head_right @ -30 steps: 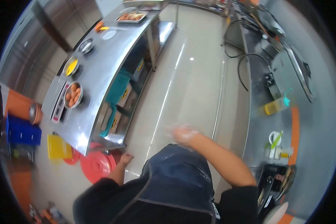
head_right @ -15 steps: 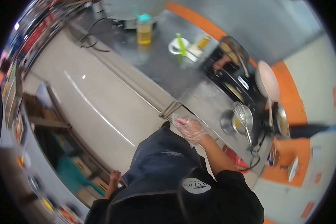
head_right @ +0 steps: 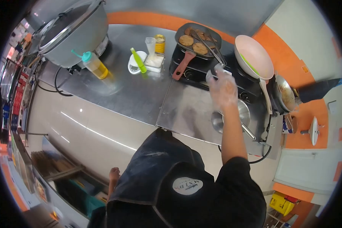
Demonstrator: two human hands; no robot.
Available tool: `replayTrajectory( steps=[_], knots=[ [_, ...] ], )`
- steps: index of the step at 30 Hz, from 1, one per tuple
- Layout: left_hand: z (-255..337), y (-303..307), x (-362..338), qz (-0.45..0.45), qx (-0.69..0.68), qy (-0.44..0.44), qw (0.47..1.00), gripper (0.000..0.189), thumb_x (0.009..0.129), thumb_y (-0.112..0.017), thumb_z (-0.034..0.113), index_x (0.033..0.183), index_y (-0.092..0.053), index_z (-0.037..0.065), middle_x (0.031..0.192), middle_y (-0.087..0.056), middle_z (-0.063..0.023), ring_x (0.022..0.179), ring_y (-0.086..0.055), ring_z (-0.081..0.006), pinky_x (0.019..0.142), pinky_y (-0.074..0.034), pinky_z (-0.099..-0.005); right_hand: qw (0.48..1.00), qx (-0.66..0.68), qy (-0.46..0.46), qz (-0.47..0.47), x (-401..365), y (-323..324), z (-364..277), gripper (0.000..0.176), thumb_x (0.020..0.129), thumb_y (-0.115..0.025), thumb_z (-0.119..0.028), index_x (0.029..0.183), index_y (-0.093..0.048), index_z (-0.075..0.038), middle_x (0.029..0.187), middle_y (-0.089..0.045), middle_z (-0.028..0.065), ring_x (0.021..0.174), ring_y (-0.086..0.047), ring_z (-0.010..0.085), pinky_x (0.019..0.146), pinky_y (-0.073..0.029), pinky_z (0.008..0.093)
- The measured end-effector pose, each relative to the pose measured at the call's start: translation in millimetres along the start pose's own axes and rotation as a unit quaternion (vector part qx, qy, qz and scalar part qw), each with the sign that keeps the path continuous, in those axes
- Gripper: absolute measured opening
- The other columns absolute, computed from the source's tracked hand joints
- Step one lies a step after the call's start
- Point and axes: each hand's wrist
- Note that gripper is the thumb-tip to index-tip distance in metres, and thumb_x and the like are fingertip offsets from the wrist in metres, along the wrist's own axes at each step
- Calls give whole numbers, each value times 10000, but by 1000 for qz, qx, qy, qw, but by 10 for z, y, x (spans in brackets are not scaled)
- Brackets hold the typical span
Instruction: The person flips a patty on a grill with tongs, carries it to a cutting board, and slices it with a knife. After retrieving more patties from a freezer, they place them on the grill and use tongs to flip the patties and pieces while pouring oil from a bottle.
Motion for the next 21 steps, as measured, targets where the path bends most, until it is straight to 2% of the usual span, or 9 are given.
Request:
replayTrajectory(
  steps=[4,8,9,11,13,16,18,20,21],
  knots=[
    [252,-105,70,-10,21,-22,999,174,823,-547,52,984,-613,52,775,-590,-11,645,-538,-114,564,-443,-264,987,-116,-114,-8,662,-140,332,758,882,-554,-435,1424,-342,50,1192,-584,302,1163,-544,396,996,-426,437],
    [218,-142,178,-21,103,-51,993,156,840,-554,94,966,-632,46,749,-607,-17,736,-585,-122,655,-475,-301,987,-84,-132,-23,806,-109,294,777,861,-581,-460,1415,-385,49,1234,-560,311,1173,-538,407,998,-424,440],
    [172,-144,250,-24,100,-52,993,156,840,-554,94,966,-632,46,749,-607,-17,736,-585,-122,655,-475,-301,982,-77,-172,-17,788,-79,208,778,871,-562,-481,1451,-352,-7,1287,-546,233,1194,-536,374,1005,-431,437],
    [-26,-37,381,-75,405,-239,879,155,865,-571,158,921,-680,63,816,-678,-61,809,-649,-156,708,-497,-340,983,-74,-169,4,778,-250,248,772,866,-566,-481,1449,-361,-17,1286,-546,234,1191,-537,377,1004,-433,439],
    [-728,-36,934,-139,317,-152,926,173,860,-579,199,883,-704,82,901,-701,-81,876,-667,-218,757,-507,-371,977,-54,-207,-20,781,-267,121,740,853,-586,-463,1434,-405,-41,1290,-538,245,1199,-531,381,1006,-429,444],
    [-313,-22,879,-186,224,-119,949,189,850,-584,231,889,-727,114,989,-712,-110,929,-670,-307,779,-518,-406,976,-76,-195,54,742,-472,135,729,840,-605,-454,1409,-437,-31,1311,-523,240,1194,-535,382,1001,-436,441],
    [-344,105,1131,-194,442,-258,837,180,865,-584,219,929,-708,106,972,-718,-88,897,-679,-289,776,-522,-402,968,-107,-189,127,737,-567,132,632,848,-609,-439,1315,-535,-21,1205,-606,218,1099,-595,386,962,-465,459],
    [-310,258,1304,-139,314,-165,925,177,889,-559,201,917,-694,90,867,-680,-55,776,-643,-219,649,-506,-360,970,-5,-239,41,716,-538,47,484,886,-574,-415,1163,-633,-22,1034,-669,226,978,-638,402,899,-491,471],
    [-22,313,1219,-126,222,-125,959,179,902,-546,193,911,-687,83,814,-661,-38,716,-625,-184,586,-498,-339,980,-139,-126,-68,661,-644,63,411,868,-594,-378,1064,-651,-21,970,-678,209,928,-652,386,848,-509,451]
  ],
)
Point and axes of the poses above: each hand's wrist, its own x-axis towards the middle knuckle, its own y-axis out of the back of the hand, z = x × y
